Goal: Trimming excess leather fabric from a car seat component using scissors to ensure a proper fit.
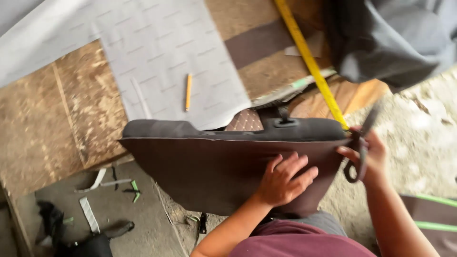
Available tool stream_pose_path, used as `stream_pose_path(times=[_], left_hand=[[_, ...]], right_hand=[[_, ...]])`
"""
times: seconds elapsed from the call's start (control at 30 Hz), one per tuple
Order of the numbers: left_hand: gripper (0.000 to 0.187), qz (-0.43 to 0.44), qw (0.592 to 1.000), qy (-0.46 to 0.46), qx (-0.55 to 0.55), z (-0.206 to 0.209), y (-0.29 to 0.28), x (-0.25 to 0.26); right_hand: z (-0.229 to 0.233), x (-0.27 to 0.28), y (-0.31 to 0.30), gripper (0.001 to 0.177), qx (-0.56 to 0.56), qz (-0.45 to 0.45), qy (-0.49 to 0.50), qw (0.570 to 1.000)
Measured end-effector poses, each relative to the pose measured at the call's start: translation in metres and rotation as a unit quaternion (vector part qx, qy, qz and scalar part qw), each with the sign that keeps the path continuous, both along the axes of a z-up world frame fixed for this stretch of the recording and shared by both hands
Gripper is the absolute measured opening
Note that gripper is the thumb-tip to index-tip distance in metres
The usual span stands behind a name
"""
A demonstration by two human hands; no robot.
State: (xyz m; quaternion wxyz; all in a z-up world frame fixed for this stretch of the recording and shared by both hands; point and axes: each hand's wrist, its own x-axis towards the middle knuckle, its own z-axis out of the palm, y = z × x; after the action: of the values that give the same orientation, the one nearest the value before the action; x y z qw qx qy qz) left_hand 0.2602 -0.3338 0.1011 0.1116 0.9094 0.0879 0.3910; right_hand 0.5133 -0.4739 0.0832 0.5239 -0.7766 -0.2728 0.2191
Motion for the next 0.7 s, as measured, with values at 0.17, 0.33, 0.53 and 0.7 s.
stream_pose_path(times=[0.17, 0.33, 0.53, 0.7], left_hand=[[0.039, 0.163, 0.978, -0.010, 0.130, -0.051, -0.002, 0.032], [0.064, 0.143, 0.977, 0.012, 0.157, -0.045, 0.001, 0.024], [0.080, 0.128, 0.970, 0.061, 0.198, -0.048, 0.016, 0.016], [0.087, 0.120, 0.969, 0.050, 0.212, -0.058, 0.027, 0.009]], right_hand=[[-0.022, -0.025, 0.007, 0.070, 0.134, -0.062, 0.087, 0.985], [-0.070, -0.045, -0.059, 0.067, 0.167, -0.078, 0.086, 0.979], [-0.147, -0.129, -0.125, 0.065, 0.097, -0.068, 0.132, 0.984], [-0.150, -0.166, -0.114, 0.047, 0.069, -0.119, 0.165, 0.977]])
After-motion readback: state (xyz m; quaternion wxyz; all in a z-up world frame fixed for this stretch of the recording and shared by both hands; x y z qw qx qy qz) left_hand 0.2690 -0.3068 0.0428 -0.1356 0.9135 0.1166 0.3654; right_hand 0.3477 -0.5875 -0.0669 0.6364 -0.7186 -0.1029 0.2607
